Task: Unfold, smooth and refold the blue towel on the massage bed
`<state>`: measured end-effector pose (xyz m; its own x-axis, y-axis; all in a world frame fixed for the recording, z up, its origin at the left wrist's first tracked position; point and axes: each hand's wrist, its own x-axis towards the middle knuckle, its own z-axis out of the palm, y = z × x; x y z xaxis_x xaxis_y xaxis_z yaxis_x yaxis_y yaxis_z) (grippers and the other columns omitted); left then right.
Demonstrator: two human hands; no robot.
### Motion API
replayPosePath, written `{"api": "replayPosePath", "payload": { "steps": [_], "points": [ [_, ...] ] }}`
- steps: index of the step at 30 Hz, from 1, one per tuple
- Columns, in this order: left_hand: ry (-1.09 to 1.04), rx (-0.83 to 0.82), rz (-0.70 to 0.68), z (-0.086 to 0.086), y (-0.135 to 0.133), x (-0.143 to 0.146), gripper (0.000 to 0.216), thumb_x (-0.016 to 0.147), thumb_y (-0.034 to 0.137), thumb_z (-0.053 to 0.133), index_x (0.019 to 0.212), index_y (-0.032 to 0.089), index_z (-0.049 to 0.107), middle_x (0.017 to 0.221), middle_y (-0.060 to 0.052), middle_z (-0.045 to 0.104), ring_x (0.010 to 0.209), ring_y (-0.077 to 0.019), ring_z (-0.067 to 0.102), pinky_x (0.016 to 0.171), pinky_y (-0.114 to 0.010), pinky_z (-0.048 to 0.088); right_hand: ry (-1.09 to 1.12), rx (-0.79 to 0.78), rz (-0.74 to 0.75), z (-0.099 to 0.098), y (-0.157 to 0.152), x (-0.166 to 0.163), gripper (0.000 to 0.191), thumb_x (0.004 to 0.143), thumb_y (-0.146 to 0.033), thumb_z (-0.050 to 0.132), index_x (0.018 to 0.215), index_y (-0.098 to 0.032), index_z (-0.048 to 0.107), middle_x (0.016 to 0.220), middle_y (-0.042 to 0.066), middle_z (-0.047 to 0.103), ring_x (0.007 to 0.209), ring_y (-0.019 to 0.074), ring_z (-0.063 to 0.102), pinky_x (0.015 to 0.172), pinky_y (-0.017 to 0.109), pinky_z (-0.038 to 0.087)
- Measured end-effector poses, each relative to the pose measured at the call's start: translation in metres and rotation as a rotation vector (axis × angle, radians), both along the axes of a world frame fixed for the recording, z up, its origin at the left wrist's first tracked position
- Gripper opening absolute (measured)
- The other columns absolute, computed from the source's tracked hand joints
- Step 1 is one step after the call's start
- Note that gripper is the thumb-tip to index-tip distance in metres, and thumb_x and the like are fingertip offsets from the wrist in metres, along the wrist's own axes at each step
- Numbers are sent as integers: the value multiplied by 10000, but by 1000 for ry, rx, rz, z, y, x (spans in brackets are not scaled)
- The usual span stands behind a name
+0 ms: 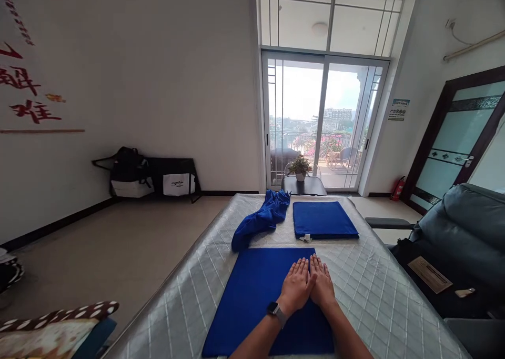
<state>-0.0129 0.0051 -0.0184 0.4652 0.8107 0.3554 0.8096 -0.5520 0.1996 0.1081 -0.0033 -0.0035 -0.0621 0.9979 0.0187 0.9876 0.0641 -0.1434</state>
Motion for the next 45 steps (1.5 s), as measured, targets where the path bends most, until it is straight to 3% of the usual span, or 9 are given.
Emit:
{"api": "replayPosePath", "payload": {
  "steps": [4,8,11,15,21,36,42,45],
  "points": [
    [39,-35,119,-7,5,-27,710,1029,564,149,1534,131,396,1596,-130,411,1496,-259,336,1216,-482,324,41,2,-45,2,1,0,637,1017,-367,197,1597,-104,207,1671,70,144,1545,210,121,1243,406,68],
    [123,-51,312,-10,15,-102,792,1010,617,139,1523,74,402,1606,-165,378,1499,-278,329,1224,-463,298,69,11,-58,4,2,-2,655,1016,-394,185,1597,-93,201,1668,64,151,1545,199,120,1244,395,49],
    [147,-10,396,-17,17,-161,759,1008,609,160,1517,114,428,1575,-156,442,1479,-293,368,1197,-482,328,69,11,-58,4,1,-2,655,1015,-391,176,1597,-92,199,1668,59,157,1546,192,107,1245,391,39],
    [83,77,426,-30,15,-205,717,1006,597,179,1541,174,398,1539,-139,504,1468,-303,384,1168,-512,355,75,19,-65,2,0,-1,669,1014,-421,172,1597,-93,200,1669,61,158,1547,190,101,1246,393,37],
    [30,43,493,-35,19,-202,866,974,679,174,1504,42,426,1564,-219,437,1460,-325,396,1181,-495,346,79,19,-64,0,1,-1,683,1013,-452,164,1603,-109,183,1671,45,151,1547,181,98,1247,386,45],
    [12,19,500,-21,12,-199,882,974,674,180,1474,0,453,1556,-245,425,1467,-327,382,1187,-485,339,-5,-14,-99,23,-17,-10,644,1016,-399,200,1602,-132,205,1669,47,168,1544,202,126,1238,407,81],
    [40,20,499,-25,15,-200,852,974,668,141,1492,69,454,1565,-196,444,1475,-308,372,1186,-464,333,12,-9,-82,8,-44,-8,646,1020,-414,191,1600,-132,208,1668,39,161,1546,205,106,1241,410,100],
    [67,-3,496,-29,16,-202,884,972,678,133,1496,31,430,1586,-212,399,1479,-305,364,1193,-455,325,39,-1,-87,3,-50,-9,646,1023,-414,178,1601,-126,195,1668,42,154,1546,194,106,1245,410,89]
  ]
}}
